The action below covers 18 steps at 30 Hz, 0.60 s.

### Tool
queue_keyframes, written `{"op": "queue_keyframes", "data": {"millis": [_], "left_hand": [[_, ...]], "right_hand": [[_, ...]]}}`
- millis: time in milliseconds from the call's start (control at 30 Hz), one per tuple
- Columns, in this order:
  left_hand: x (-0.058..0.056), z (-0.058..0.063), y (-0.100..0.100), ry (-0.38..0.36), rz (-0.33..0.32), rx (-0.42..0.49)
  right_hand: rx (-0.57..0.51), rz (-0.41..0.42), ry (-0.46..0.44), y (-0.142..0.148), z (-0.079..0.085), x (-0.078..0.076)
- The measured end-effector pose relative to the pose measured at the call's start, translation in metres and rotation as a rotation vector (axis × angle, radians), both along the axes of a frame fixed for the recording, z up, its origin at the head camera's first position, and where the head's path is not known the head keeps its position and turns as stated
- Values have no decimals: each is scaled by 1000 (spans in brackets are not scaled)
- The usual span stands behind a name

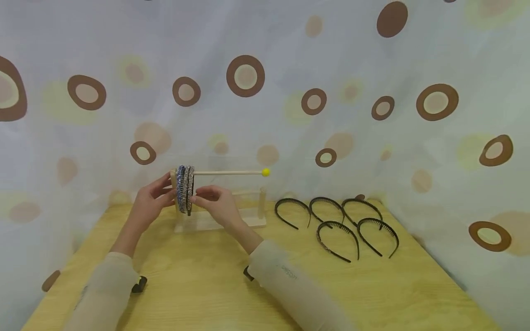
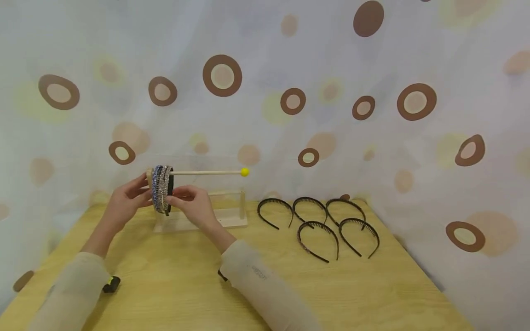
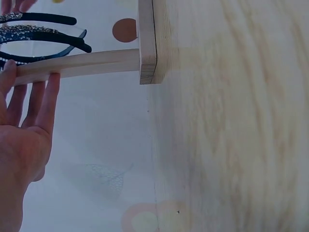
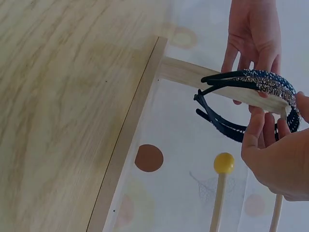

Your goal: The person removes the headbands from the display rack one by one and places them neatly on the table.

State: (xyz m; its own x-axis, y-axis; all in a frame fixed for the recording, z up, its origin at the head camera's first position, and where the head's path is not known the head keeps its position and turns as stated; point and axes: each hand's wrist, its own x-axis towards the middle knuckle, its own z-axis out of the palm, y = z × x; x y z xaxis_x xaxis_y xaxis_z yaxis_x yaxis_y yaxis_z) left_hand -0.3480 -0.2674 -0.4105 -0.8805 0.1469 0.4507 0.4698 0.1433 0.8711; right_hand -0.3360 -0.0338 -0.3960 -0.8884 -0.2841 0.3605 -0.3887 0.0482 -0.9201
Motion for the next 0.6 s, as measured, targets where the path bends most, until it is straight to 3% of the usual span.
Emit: {"op": "queue_keyframes", "data": {"millis": [267,600], "left_hand": [[4,-8,-4,-5,-19,10],[0,-3,1,7,10,8]], "right_hand": [[-8,49,-11,-14,-14,5],[-8,21,33,-8,-8,-1]]}}
